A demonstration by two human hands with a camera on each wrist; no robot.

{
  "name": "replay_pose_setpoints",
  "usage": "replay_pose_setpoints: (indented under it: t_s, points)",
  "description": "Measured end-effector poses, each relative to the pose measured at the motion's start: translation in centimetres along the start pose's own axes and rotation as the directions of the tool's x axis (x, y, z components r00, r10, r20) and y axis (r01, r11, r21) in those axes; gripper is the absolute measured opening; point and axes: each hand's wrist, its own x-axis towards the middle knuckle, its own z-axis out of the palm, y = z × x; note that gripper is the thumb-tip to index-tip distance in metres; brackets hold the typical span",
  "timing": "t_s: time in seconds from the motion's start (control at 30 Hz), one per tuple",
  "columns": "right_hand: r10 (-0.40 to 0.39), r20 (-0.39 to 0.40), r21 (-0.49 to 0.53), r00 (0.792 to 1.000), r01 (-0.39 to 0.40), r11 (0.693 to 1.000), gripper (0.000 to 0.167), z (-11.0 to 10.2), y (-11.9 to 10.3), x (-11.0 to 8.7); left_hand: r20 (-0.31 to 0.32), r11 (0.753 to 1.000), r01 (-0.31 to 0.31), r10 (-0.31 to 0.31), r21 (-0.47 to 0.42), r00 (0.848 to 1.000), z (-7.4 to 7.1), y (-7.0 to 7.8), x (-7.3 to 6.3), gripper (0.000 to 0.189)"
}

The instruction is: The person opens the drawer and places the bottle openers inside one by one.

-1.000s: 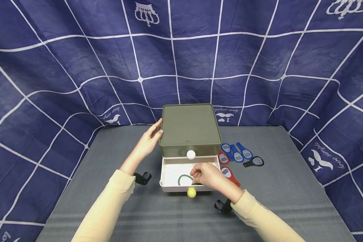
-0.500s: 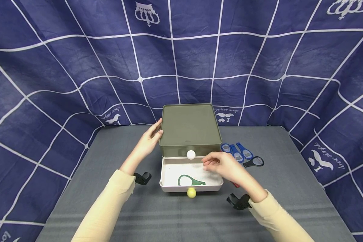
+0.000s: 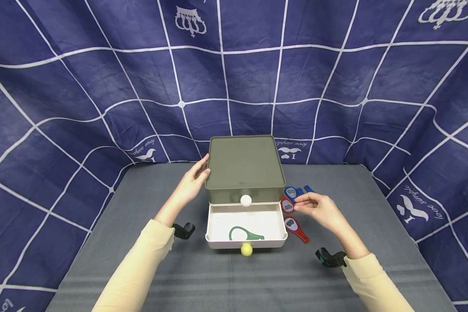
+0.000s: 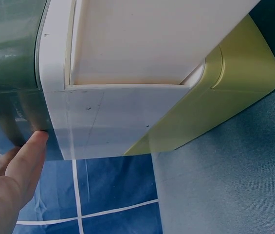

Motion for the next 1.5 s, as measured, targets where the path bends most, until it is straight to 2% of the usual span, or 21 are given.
replay_pose_setpoints:
  t_s: [0.23,0.33,0.47,0.57,0.8,0.83,1.0,1.07,1.2,1.5]
  points:
    - [0.132,0.003,-0.024,0.991,-0.132,0.991,0.035,1.5,4.3,0.0,0.001,1.000,-0.011,0.011,0.010,1.000,0.0,-0.4,0.2,0.053]
    - [0.167,0.004,-0.067,0.986,-0.166,0.984,0.036,2.5,5.5,-0.1,-0.004,1.000,-0.015,0.015,-0.001,1.000,0.0,-1.8,0.9,0.054]
    - [0.202,-0.035,-0.131,0.979,-0.205,0.970,0.037,3.7,6.5,-0.3,-0.015,1.000,-0.020,0.020,-0.007,1.000,0.0,-3.8,1.8,0.054]
    - [0.220,-0.070,-0.166,0.973,-0.229,0.959,0.038,4.6,7.0,-0.4,-0.020,1.000,-0.030,0.030,-0.007,0.999,0.0,-4.2,2.0,0.054]
    - [0.195,-0.112,-0.199,0.974,-0.214,0.956,0.049,6.0,7.7,-0.7,-0.023,0.999,-0.033,0.032,-0.024,0.999,0.1,-4.6,2.1,0.054]
    - [0.193,-0.120,-0.208,0.974,-0.215,0.954,0.049,6.2,7.7,-0.8,-0.020,0.999,-0.027,0.026,-0.025,0.999,0.1,-4.0,1.9,0.054]
    - [0.231,-0.162,-0.239,0.959,-0.266,0.934,0.049,6.7,7.4,-1.0,-0.022,0.999,-0.026,0.026,-0.022,0.999,0.1,-3.9,1.9,0.054]
    - [0.253,-0.172,-0.247,0.952,-0.291,0.924,0.047,6.7,7.3,-1.0,-0.028,0.999,-0.031,0.031,-0.018,0.999,0.1,-4.4,2.1,0.054]
    - [0.274,-0.171,-0.246,0.946,-0.310,0.918,0.040,6.6,7.1,-1.2,-0.032,0.999,-0.042,0.041,-0.021,0.999,0.2,-4.4,2.1,0.053]
    - [0.320,-0.116,-0.166,0.940,-0.336,0.927,0.025,6.2,7.4,-2.0,-0.033,0.999,-0.037,0.036,-0.026,0.999,0.2,-4.3,2.1,0.053]
